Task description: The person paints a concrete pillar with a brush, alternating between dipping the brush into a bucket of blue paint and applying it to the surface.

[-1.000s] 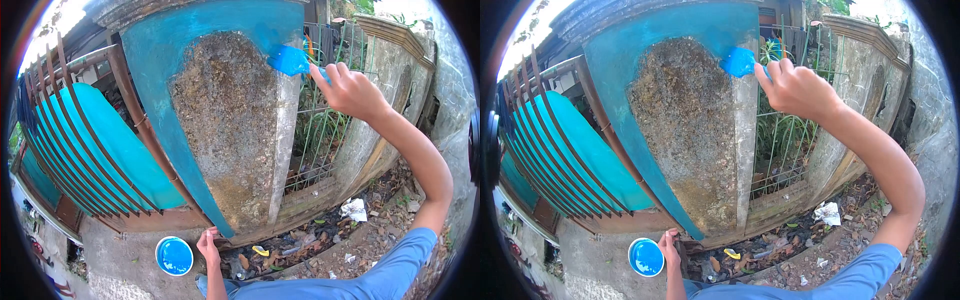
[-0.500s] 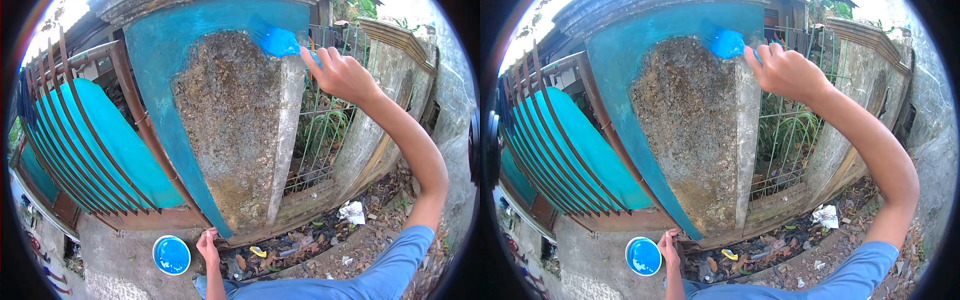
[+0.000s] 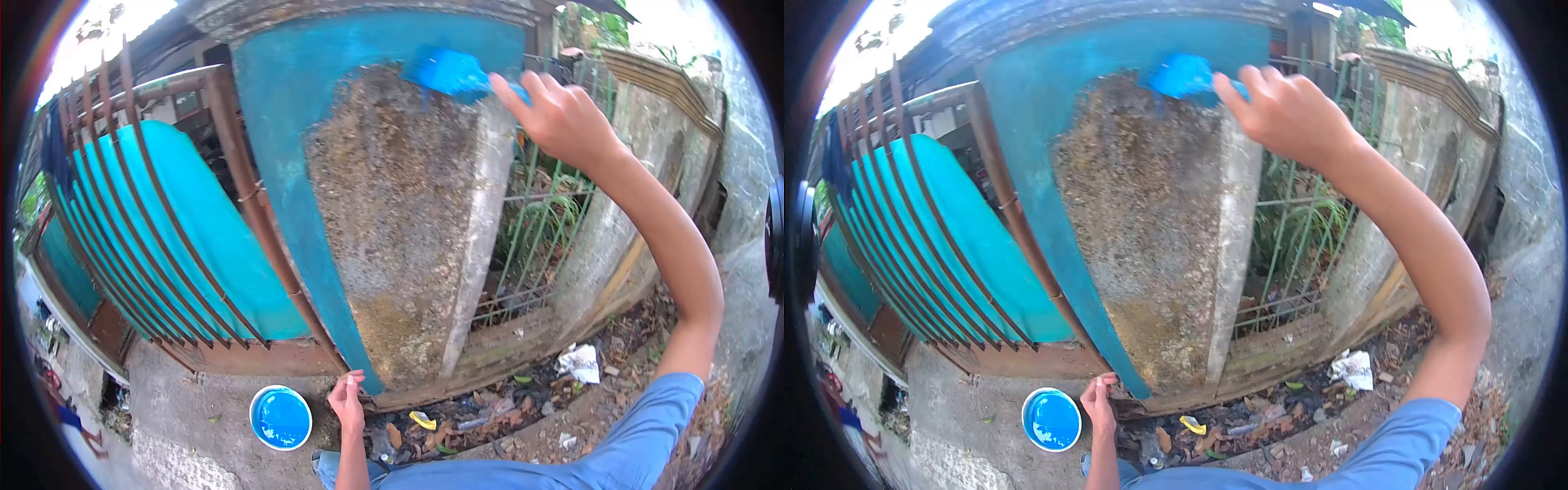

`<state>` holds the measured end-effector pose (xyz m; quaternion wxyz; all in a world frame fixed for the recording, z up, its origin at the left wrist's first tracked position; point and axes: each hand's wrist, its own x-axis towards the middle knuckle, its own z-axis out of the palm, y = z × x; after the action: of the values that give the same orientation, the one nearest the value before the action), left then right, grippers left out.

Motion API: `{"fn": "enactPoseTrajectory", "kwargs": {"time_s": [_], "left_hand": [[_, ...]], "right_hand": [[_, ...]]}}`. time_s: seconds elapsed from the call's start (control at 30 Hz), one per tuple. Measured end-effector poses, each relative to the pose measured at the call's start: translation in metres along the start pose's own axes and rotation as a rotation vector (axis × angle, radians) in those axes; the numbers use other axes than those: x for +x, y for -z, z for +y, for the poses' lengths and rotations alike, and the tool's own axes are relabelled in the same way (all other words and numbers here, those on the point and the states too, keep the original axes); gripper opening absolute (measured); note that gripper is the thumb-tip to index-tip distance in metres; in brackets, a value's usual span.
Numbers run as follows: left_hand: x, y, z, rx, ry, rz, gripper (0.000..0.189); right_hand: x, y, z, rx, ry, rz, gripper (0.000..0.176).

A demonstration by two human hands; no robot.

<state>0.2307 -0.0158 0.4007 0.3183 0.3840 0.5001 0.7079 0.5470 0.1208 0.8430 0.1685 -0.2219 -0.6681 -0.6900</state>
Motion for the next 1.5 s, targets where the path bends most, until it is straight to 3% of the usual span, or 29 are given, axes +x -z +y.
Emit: {"fn": "enactPoseTrajectory", "kwargs": {"time_s": [0.1, 0.17, 0.2, 0.23, 0.3, 0.4, 0.43, 0.5, 0.63, 0.83, 0.93, 1.23, 1.3, 1.37, 1.4, 1.43, 1.5], "left_hand": [[0.0, 0.01, -0.009, -0.021, -0.002, 0.059, 0.027], [-0.002, 0.013, -0.006, -0.028, -0.004, 0.022, 0.024], [-0.001, 0.014, -0.005, -0.012, 0.034, 0.037, 0.022], [-0.001, 0.015, -0.003, -0.02, 0.035, 0.038, 0.021], [-0.001, 0.016, -0.004, 0.031, 0.047, 0.08, 0.02], [0.001, 0.016, -0.007, 0.052, -0.087, 0.06, 0.027], [0.001, 0.017, -0.007, 0.044, -0.091, 0.064, 0.028], [-0.004, 0.021, -0.001, 0.032, -0.094, 0.08, 0.028], [-0.005, 0.023, 0.007, 0.002, -0.117, 0.048, 0.029], [-0.006, 0.033, 0.011, 0.023, -0.116, 0.066, 0.028], [-0.006, 0.032, 0.012, -0.004, -0.133, 0.055, 0.027], [-0.003, 0.03, 0.02, 0.011, -0.132, -0.043, 0.026], [-0.009, 0.028, 0.022, 0.039, -0.188, -0.005, 0.023], [-0.015, 0.026, 0.037, 0.07, -0.067, -0.061, 0.02], [-0.005, 0.022, 0.039, 0.055, -0.096, -0.079, 0.019], [-0.012, 0.022, 0.032, 0.037, -0.109, -0.094, 0.019], [-0.009, 0.02, 0.018, -0.011, -0.041, -0.093, 0.022]], "right_hand": [[-0.008, 0.009, 0.004, 0.127, -0.041, -0.167, 0.055], [-0.013, 0.012, 0.013, 0.161, -0.019, -0.102, 0.046], [-0.017, 0.012, 0.015, 0.247, -0.088, -0.149, 0.052], [-0.023, 0.009, 0.018, 0.275, -0.15, -0.189, 0.047], [-0.02, -0.005, 0.016, 0.494, -0.265, 0.003, 0.036], [0.01, 0.031, 0.003, 1.024, -0.704, 0.195, 0.022], [0.015, 0.031, 0.003, 1.101, -0.658, 0.215, 0.022], [0.017, 0.03, 0.009, 0.613, -0.389, 0.027, 0.024], [0.01, 0.009, 0.013, 0.508, -0.294, 0.027, 0.025], [-0.012, 0.012, 0.015, 0.711, -0.433, -0.123, 0.029], [-0.018, 0.028, 0.008, 0.802, -0.531, -0.079, 0.03], [-0.065, 0.028, -0.007, 0.431, -0.577, -0.095, 0.037], [-0.074, 0.02, -0.014, 0.488, -0.635, -0.146, 0.034], [-0.1, -0.007, -0.023, 0.628, -0.77, -0.152, 0.031], [-0.115, -0.013, -0.023, 0.651, -0.833, -0.118, 0.032], [-0.096, 0.013, -0.032, 0.53, -0.856, -0.154, 0.03], [-0.08, 0.027, -0.033, 0.476, -0.67, 0.106, 0.032]]}}
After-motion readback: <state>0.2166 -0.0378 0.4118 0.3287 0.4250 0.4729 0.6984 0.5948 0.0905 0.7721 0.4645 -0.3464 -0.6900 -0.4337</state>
